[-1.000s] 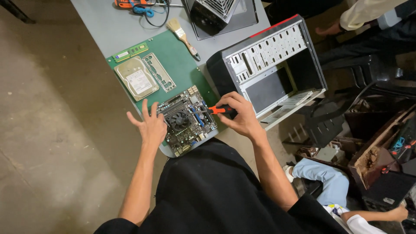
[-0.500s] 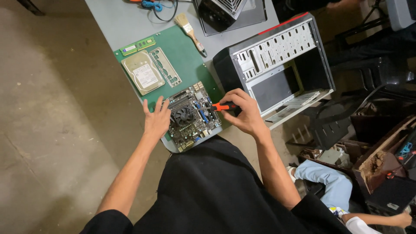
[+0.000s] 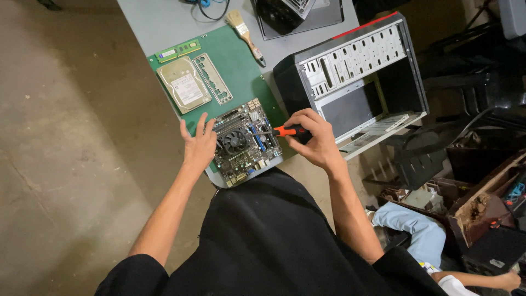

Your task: A person uses a screwdriver on a motherboard and then prepares a CPU fan for reassembly.

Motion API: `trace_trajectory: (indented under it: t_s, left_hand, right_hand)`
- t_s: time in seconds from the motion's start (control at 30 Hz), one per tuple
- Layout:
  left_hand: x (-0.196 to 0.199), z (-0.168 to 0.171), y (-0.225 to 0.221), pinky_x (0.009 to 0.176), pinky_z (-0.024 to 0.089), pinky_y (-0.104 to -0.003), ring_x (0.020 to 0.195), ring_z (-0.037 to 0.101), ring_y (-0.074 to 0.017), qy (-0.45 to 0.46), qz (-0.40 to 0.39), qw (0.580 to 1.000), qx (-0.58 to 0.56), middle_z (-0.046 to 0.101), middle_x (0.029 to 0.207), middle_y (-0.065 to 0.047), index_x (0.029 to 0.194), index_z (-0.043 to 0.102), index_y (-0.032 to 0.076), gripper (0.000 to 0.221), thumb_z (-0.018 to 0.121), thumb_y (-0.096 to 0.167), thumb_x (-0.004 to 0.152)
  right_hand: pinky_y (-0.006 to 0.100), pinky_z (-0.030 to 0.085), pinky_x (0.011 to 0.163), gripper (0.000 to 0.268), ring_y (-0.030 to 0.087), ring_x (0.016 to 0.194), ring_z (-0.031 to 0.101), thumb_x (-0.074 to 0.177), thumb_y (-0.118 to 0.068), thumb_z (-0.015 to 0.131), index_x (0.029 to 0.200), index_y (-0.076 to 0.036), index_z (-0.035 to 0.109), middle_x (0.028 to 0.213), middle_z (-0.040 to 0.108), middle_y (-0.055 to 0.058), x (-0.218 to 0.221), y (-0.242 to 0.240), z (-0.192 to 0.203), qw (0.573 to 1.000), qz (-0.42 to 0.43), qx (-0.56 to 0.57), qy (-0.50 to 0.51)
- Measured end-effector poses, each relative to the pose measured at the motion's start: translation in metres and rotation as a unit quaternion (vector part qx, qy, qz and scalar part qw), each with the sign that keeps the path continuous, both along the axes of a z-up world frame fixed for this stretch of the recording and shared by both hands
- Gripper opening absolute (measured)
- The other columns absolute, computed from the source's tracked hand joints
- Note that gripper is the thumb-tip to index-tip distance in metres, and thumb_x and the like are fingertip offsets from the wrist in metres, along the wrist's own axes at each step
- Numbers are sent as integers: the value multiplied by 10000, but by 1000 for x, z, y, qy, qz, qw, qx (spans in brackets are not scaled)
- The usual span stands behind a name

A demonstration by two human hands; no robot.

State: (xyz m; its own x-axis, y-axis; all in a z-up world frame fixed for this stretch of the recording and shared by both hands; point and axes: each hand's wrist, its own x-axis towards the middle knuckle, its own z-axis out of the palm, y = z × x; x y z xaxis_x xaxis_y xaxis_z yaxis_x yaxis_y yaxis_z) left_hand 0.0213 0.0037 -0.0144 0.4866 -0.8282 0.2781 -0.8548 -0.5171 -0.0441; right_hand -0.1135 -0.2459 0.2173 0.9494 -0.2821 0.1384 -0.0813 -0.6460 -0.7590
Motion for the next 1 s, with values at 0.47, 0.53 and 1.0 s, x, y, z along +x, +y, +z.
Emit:
trace_trajectory:
  t_s: [0.47,0.53,1.0]
  left_hand:
    - [2,-4,-1,1175,14,-746,1474,387,-265,-58,-13,997,-40,573,1327,-94,883,570,157,164,493,104,1018]
    - [4,2,-1,1166,5,-764,1502,361,-276,-58,-11,997,-54,566,1364,-86,881,573,160,174,504,112,1033]
    - [2,-27,-2,1140,78,-770,1451,384,-279,-70,-36,996,-31,582,1332,-71,791,655,175,87,730,219,796]
  right_hand:
    - [419,546,763,224,329,817,680,802,-13,801,1001,-100,749,978,696,111,-1,2,1,1000,3,-1,12]
    - [416,546,769,219,331,823,684,802,-27,807,999,-104,751,981,697,109,-2,1,1,1000,6,-5,11]
    - [424,558,813,217,344,886,705,803,-62,813,1008,-109,760,1001,704,106,-11,5,2,1000,16,-12,6]
